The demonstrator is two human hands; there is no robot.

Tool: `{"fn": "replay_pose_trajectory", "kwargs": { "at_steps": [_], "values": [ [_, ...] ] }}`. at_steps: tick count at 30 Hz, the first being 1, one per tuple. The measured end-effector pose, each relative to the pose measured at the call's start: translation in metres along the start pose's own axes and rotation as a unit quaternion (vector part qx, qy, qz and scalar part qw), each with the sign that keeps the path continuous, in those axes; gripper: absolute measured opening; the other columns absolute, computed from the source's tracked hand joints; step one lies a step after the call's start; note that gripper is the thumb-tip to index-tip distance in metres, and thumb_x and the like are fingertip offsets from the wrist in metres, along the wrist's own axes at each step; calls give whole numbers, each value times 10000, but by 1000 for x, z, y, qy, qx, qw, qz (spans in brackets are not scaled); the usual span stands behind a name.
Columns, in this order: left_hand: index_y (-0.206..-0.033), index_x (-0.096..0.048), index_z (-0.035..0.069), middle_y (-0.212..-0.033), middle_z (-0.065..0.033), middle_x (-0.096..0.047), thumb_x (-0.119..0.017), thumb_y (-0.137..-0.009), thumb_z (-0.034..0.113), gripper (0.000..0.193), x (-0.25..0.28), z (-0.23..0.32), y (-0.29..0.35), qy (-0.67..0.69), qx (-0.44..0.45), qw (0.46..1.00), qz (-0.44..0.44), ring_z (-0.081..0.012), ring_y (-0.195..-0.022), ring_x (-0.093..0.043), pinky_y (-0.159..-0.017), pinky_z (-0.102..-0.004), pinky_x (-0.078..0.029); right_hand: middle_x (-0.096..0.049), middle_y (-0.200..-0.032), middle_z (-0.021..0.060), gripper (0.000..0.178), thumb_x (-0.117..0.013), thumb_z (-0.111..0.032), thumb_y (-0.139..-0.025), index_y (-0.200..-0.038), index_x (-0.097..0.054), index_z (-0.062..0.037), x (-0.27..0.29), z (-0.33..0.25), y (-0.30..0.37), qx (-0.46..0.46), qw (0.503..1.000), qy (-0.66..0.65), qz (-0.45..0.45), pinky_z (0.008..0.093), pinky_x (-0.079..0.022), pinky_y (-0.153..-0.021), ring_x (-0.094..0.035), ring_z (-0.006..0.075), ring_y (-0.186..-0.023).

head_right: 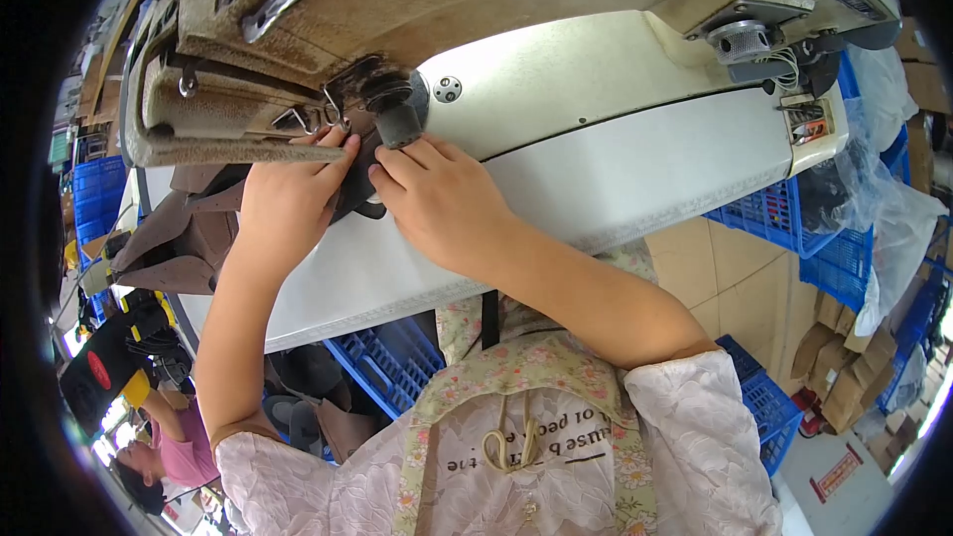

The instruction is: The recorder uses a heavy-duty industrial sewing machine to stitch together brown leather shoe upper components, including attaching reinforcement strips and trim.

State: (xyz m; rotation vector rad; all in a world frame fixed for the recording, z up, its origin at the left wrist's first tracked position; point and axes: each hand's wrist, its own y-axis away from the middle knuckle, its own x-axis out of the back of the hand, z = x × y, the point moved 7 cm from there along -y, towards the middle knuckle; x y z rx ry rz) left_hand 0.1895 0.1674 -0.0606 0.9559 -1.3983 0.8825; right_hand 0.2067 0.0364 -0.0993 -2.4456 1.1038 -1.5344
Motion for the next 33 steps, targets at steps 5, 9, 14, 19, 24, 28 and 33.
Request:
{"fn": "replay_pose_trajectory", "kwargs": {
  "at_steps": [5, 9, 14, 19, 24, 28, 33],
  "values": [
    [-1253, -667, 73, -1228, -128, -696, -675, -708, 32, 547, 0, 2, -1, -21, -6, 1000, 8, -295, -1131, -664, -879, -416, -532, -648, -1090, 97, 293, -684, -99, -786, -1062, -695, -3, 5, -2, -3, -2, 1000, -8, 9, 391, -515, -885, -613, 265, -996],
    [-1272, -658, 78, -1256, -120, -688, -642, -751, 56, 521, -4, 5, 0, -52, 6, 999, -4, -270, -1162, -654, -870, -402, -518, -646, -1085, 94, 284, -685, -100, -783, -1050, -693, -6, 8, -3, -4, 3, 1000, -12, 25, 393, -515, -872, -611, 261, -981],
    [-1290, -648, 81, -1313, -111, -662, -625, -776, 74, 514, -7, 8, 0, -77, 23, 996, -30, -243, -1221, -622, -916, -383, -483, -640, -1218, 75, 344, -698, -113, -794, -1133, -697, -56, 3, 2, -2, -3, 1000, 6, -18, 421, -517, -839, -590, 308, -1134],
    [-1280, -655, 76, -1315, -109, -660, -629, -778, 67, 502, -7, 11, -1, -77, 33, 996, -21, -243, -1226, -615, -952, -392, -469, -641, -1217, 76, 342, -693, -108, -793, -1132, -699, -56, 5, 3, -1, 11, 1000, 20, -14, 407, -514, -857, -607, 298, -1117],
    [-1262, -666, 70, -1312, -107, -660, -641, -774, 65, 488, -7, 10, -1, -74, 34, 997, -9, -238, -1223, -613, -956, -386, -467, -667, -1120, 99, 272, -671, -148, -809, -1052, -708, -29, 10, 0, 1, 38, 999, 33, -1, 393, -496, -946, -637, 257, -1073],
    [-1220, -673, 34, -1302, -98, -663, -608, -817, 145, 423, -4, 13, -1, -99, 11, 995, 5, -201, -1190, -611, -826, -340, -472, -664, -1125, 86, 272, -669, -156, -816, -1057, -709, -37, 12, -1, 2, 44, 998, 45, 5, 383, -465, -954, -629, 238, -1086],
    [-1269, -661, 65, -1320, -104, -656, -656, -760, 72, 509, -8, 13, 0, -83, 35, 996, -12, -228, -1219, -612, -961, -381, -462, -660, -1134, 74, 273, -670, -163, -821, -1064, -710, -45, 9, -2, 4, 38, 998, 59, 4, 379, -438, -952, -614, 219, -1111]
  ]
}}
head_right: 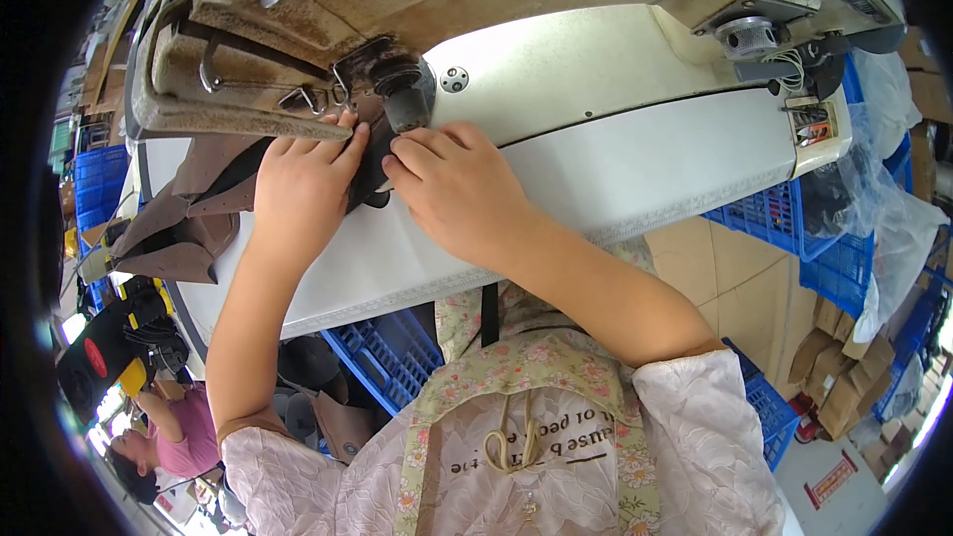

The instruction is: The recorder uses a heavy-duty industrial sewing machine to stitch together brown leather shoe upper components, including attaching reinforcement strips and trim.

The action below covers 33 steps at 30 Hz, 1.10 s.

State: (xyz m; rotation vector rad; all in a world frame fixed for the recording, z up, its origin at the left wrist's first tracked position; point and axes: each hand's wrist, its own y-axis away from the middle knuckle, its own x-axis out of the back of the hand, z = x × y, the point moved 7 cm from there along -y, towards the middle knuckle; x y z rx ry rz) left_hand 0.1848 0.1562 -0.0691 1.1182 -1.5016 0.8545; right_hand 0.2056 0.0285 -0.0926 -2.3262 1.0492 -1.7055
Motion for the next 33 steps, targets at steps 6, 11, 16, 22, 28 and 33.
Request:
{"fn": "replay_pose_trajectory", "kwargs": {
  "at_steps": [6, 11, 16, 22, 28, 33],
  "values": [
    [-1226, -679, 42, -1315, -95, -666, -623, -816, 147, 427, 1, 5, 0, -46, -16, 999, 16, -198, -1184, -624, -809, -335, -472, -660, -1130, 70, 266, -669, -164, -822, -1058, -712, -47, 3, -1, -1, -1, 1000, -4, 9, 391, -435, -959, -609, 217, -1113],
    [-1218, -682, 26, -1306, -107, -671, -631, -805, 142, 432, -2, 13, -3, -60, -14, 998, 22, -214, -1178, -628, -785, -334, -479, -660, -1115, 63, 250, -680, -150, -805, -1038, -721, -69, 3, 6, 0, -24, 1000, -11, 7, 401, -430, -989, -618, 212, -1093],
    [-1167, -697, 6, -1234, -139, -699, -649, -785, 144, 409, -1, 22, -7, -99, 8, 995, 32, -221, -1065, -660, -713, -336, -477, -668, -1077, 58, 232, -686, -145, -792, -1012, -721, -79, 5, 13, -2, -27, 1000, -9, 4, 415, -424, -1005, -622, 212, -1084],
    [-1124, -708, -5, -1191, -170, -709, -647, -814, 140, 348, -2, 28, -11, -122, 28, 991, 52, -225, -969, -660, -663, -340, -452, -672, -1022, 55, 167, -691, -143, -788, -944, -706, -88, 9, 16, -7, -23, 1000, -10, -2, 430, -418, -1026, -624, 223, -1083],
    [-1255, -662, 30, -1274, -141, -686, -608, -837, 155, 440, -7, 34, -18, -177, 68, 981, -41, -188, -884, -687, -721, -328, -470, -679, -1009, 72, 119, -690, -150, -795, -901, -689, -95, 7, 22, -8, -24, 1000, -15, 1, 443, -410, -1051, -627, 237, -1112],
    [-1233, -667, 20, -1263, -159, -687, -614, -836, 164, 426, -7, 38, -25, -173, 94, 978, -65, -197, -884, -701, -723, -330, -477, -692, -1031, 96, 116, -695, -156, -794, -893, -683, -97, 8, 28, -10, -21, 1000, -8, 6, 451, -410, -1056, -638, 243, -1110]
  ]
}}
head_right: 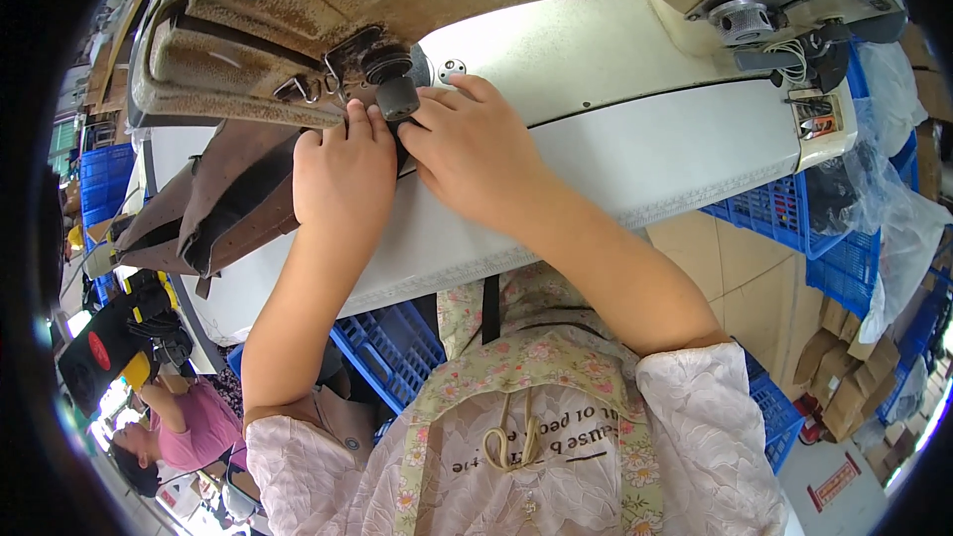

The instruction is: The recorder uses a heavy-duty industrial sewing machine to stitch together brown leather shoe upper components, including attaching reinforcement strips and trim.

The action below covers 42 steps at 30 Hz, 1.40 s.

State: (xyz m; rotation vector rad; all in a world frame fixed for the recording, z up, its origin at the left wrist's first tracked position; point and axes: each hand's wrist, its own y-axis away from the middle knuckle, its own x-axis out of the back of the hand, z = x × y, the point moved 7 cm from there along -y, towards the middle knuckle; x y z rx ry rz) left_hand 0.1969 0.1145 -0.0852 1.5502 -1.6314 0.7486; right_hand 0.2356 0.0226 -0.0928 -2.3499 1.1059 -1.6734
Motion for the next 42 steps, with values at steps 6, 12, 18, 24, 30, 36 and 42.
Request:
{"fn": "replay_pose_trajectory", "kwargs": {
  "at_steps": [6, 12, 18, 24, 30, 36, 42],
  "values": [
    [-1210, -661, -33, -1263, -218, -663, -670, -812, 198, 461, 9, -13, 3, 122, 11, 992, -15, -264, -998, -673, -815, -405, -503, -688, -1033, 108, 108, -705, -149, -779, -874, -677, -105, 1, 4, -3, 0, 1000, -23, -2, 455, -427, -1044, -644, 240, -1091],
    [-1349, -563, 2, -1437, -170, -533, -823, -679, 217, 751, 44, -40, 42, 180, -60, 981, -37, -304, -1258, -549, -1054, -441, -448, -657, -1044, 97, 72, -705, -144, -776, -816, -658, -108, 2, 8, -1, 9, 999, -45, 10, 445, -432, -1040, -637, 240, -1068],
    [-1439, -488, 29, -1501, -114, -485, -819, -626, 160, 887, 9, -39, 56, 98, -100, 990, -10, -295, -1300, -521, -1066, -418, -443, -651, -1061, 108, 66, -697, -140, -788, -812, -646, -105, 1, 7, -1, 6, 999, -30, 8, 440, -432, -1044, -634, 244, -1065],
    [-1414, -506, 6, -1431, -111, -565, -679, -729, 84, 710, 3, -43, 47, 145, -125, 977, -94, -277, -1211, -580, -958, -384, -488, -654, -1076, 122, 70, -696, -142, -795, -836, -650, -109, 1, 8, -1, 3, 999, -34, 2, 446, -430, -1051, -630, 245, -1093],
    [-1358, -559, 27, -1406, -138, -582, -683, -735, 94, 639, 7, -33, 44, 30, -142, 989, 9, -283, -1202, -589, -955, -367, -491, -665, -1149, 80, 218, -690, -123, -808, -1018, -671, -65, 5, -10, 0, 25, 1000, 3, -17, 471, -451, -1013, -637, 272, -1098],
    [-1292, -598, 38, -1325, -125, -637, -702, -691, 61, 610, 24, -59, 17, 191, -169, 961, -107, -303, -1175, -615, -954, -405, -497, -648, -1030, 123, 235, -707, -138, -798, -1005, -627, -63, -1, -39, 9, -4, 994, -106, 6, 441, -467, -979, -617, 288, -1084],
    [-1240, -607, 30, -1236, -107, -667, -708, -657, 58, 593, 36, -63, 14, 223, -183, 940, -184, -299, -1158, -615, -976, -423, -472, -687, -968, 138, 316, -723, -94, -831, -1104, -578, -31, -16, -38, 5, -128, 966, -224, -13, 443, -523, -813, -670, 331, -932]
  ]
}}
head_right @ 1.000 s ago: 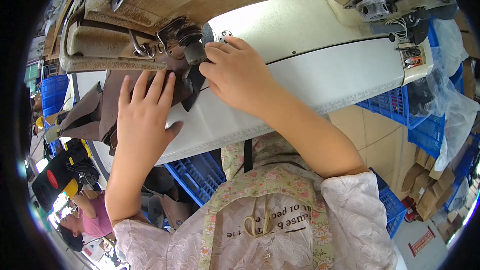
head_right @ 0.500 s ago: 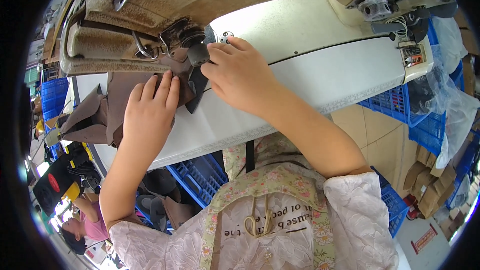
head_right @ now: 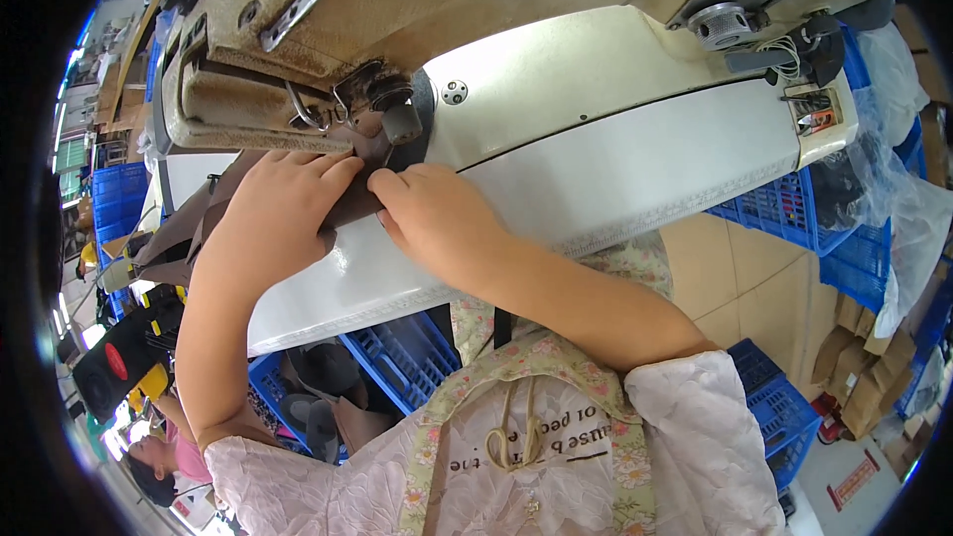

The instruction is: The recorder uses a heavy-duty industrial sewing machine to stitch together brown leather shoe upper components, including attaching reinforcement strips and trim.

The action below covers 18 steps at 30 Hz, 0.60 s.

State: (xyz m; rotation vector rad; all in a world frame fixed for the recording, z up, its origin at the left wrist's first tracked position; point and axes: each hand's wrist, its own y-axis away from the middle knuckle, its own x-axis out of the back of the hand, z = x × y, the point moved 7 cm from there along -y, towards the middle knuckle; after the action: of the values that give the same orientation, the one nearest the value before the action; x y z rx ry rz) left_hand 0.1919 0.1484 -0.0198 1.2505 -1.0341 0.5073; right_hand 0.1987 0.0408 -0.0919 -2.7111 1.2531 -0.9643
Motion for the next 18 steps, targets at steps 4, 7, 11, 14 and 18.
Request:
{"fn": "replay_pose_trajectory", "kwargs": {
  "at_steps": [4, 7, 11, 14, 18],
  "values": [
    [-1266, -600, 39, -1330, -90, -621, -657, -774, 158, 510, 2, 19, 14, -164, -6, 978, 129, -264, -1285, -534, -1114, -421, -389, -689, -805, 121, 321, -717, -61, -854, -1114, -532, -21, -12, 10, 4, -86, 988, -128, -3, 391, -531, -660, -689, 306, -746],
    [-1346, -568, 53, -1415, -90, -571, -592, -843, 223, 531, -13, 38, 27, -230, 34, 954, 189, -252, -1369, -475, -1171, -452, -325, -694, -788, 119, 305, -703, -37, -874, -1116, -519, -23, -15, 15, 7, -137, 964, -226, -9, 365, -527, -632, -697, 270, -712],
    [-1443, -505, 75, -1499, -93, -509, -558, -878, 212, 584, -54, 38, 37, -273, 69, 924, 260, -239, -1397, -461, -1185, -449, -298, -699, -787, 121, 263, -702, -45, -892, -1085, -526, -17, -22, 17, 8, -160, 941, -298, -9, 349, -525, -628, -696, 232, -693],
    [-1425, -523, 64, -1461, -96, -543, -559, -869, 165, 566, -63, 37, 37, -257, 67, 924, 275, -243, -1365, -496, -1173, -448, -307, -705, -840, 112, 190, -687, -20, -862, -999, -556, -12, -20, 13, 10, -134, 960, -244, -26, 347, -531, -655, -697, 243, -752],
    [-1304, -613, 36, -1343, -108, -628, -562, -854, 158, 468, -54, 39, 35, -246, 43, 931, 266, -252, -1273, -572, -1110, -431, -388, -697, -1005, 116, 160, -681, -29, -811, -952, -605, -23, 0, -8, 6, 32, 999, 25, 3, 380, -534, -783, -676, 271, -959]
  ]
}}
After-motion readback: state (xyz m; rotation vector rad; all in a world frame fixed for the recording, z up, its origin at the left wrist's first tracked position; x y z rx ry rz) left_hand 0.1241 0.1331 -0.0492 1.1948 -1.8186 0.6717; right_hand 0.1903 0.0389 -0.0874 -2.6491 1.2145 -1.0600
